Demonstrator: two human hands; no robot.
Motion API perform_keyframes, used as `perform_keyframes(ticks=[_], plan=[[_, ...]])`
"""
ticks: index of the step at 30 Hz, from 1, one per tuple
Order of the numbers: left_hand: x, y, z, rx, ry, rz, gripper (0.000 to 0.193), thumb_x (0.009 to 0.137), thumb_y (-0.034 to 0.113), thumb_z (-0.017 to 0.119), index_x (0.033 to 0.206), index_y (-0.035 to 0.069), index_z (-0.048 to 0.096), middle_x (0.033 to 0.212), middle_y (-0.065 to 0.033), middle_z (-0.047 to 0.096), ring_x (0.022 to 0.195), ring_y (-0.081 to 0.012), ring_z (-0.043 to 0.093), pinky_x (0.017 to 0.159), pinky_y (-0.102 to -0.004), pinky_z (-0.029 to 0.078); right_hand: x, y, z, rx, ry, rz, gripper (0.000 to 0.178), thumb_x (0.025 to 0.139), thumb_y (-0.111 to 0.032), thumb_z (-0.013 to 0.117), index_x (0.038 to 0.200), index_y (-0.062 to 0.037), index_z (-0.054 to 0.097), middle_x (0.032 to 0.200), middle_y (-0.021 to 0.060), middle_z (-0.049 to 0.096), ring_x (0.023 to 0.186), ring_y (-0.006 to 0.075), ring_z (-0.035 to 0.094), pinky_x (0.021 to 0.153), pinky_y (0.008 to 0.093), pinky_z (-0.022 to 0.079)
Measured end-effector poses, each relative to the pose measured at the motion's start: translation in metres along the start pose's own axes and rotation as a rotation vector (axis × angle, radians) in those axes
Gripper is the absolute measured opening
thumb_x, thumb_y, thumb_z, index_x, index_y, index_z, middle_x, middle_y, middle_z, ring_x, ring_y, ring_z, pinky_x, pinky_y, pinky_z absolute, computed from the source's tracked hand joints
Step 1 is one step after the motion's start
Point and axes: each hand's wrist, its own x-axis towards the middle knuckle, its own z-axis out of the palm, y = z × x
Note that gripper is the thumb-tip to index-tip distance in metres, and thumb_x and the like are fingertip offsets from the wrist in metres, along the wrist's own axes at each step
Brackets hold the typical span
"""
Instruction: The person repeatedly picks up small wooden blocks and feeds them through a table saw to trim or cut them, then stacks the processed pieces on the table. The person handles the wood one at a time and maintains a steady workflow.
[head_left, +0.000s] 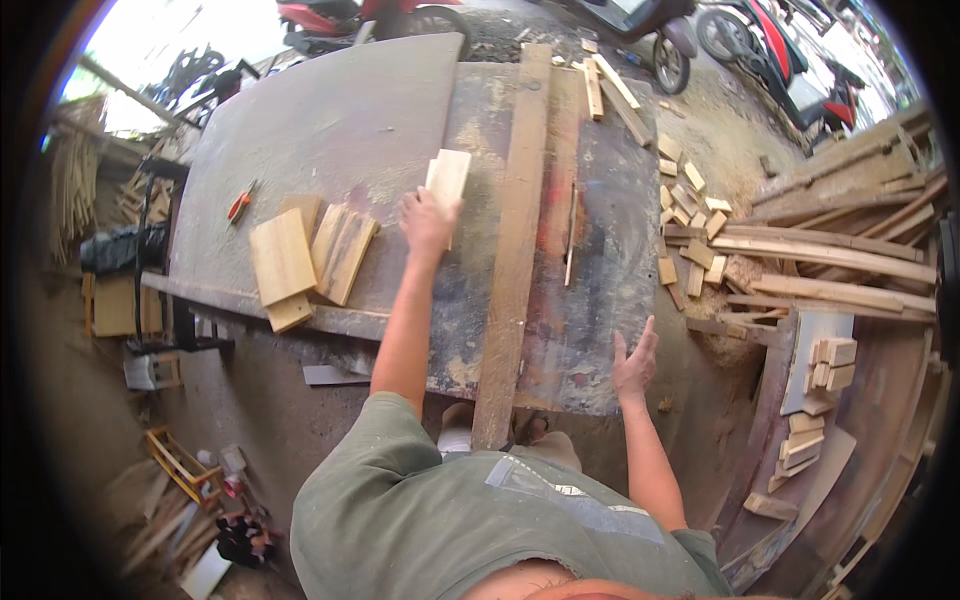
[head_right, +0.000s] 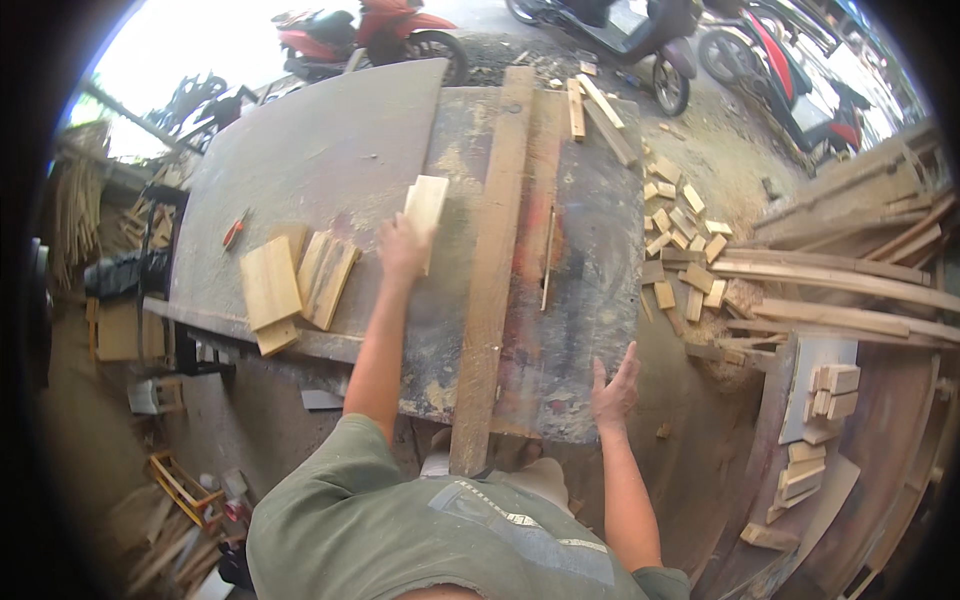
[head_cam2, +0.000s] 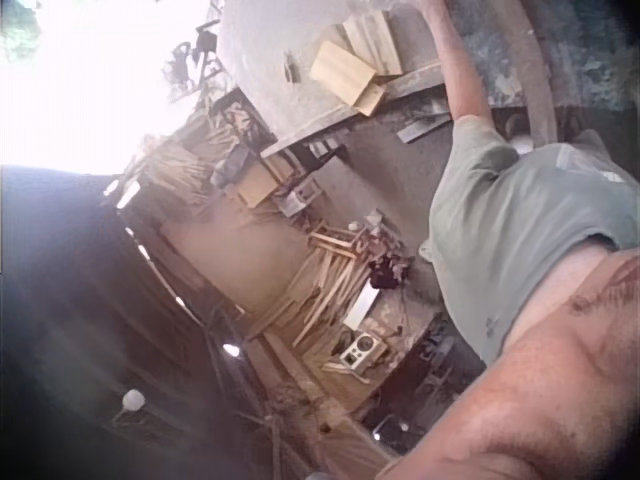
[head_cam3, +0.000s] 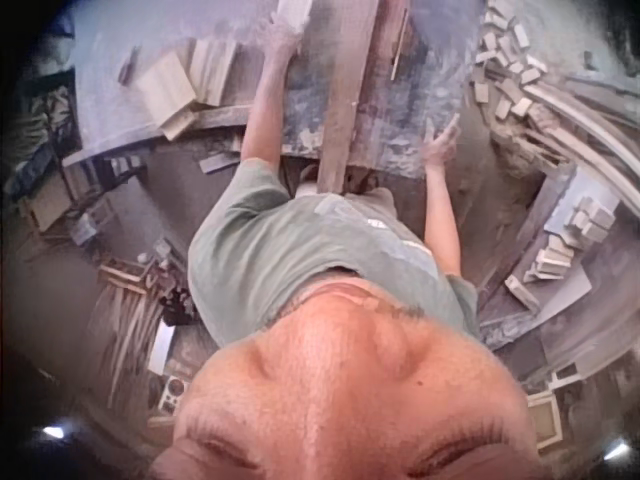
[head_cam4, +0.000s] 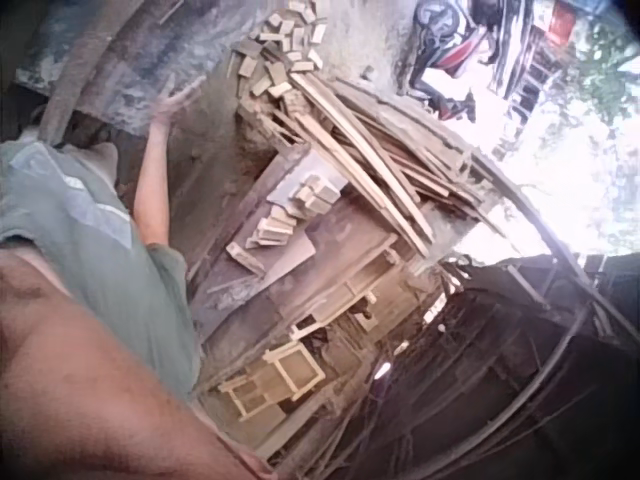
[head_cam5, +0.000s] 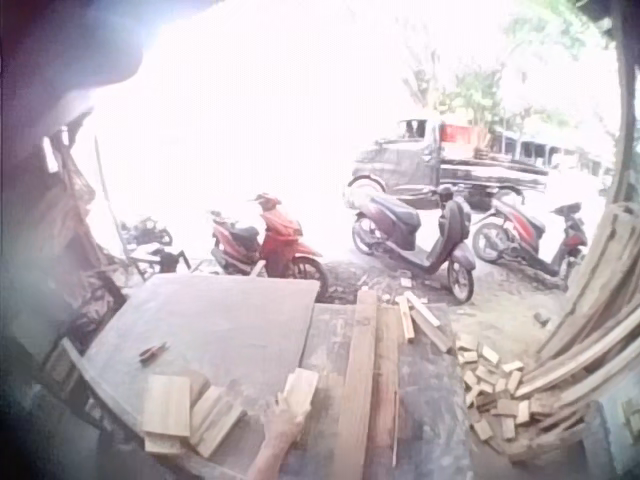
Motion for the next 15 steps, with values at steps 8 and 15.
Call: perform_keyframes(ticks=[8,15], plan=[[-0.023,-0.022,0.005,-0.060,0.099,0.012,0.113,0.070,0.034,0.090,0.159,0.003,0.027,0.142,-0.0228,0.050,0.138,-0.0355,0.046,0.110,-0.0560,0.041,-0.004,0.003,0.002,-0.039,0.039,-0.045,0.082,0.101,-0.050,0.058,0.162,-0.0086,0.023,0.151,0.0284,0.041,0.138,0.0475,0.043,0.113,0.0540,0.038],[-0.160,-0.061,-0.064,-1.167,0.031,0.335,0.061,0.078,0.014,0.079,0.130,-0.001,0.052,0.114,-0.0213,0.066,0.099,-0.0323,0.067,0.084,-0.0406,0.062,-0.034,-0.017,-0.004,0.062,0.214,-0.484,0.087,0.101,-0.055,0.058,0.162,-0.0058,0.021,0.160,0.0241,0.029,0.148,0.0417,0.031,0.121,0.0541,0.029]])
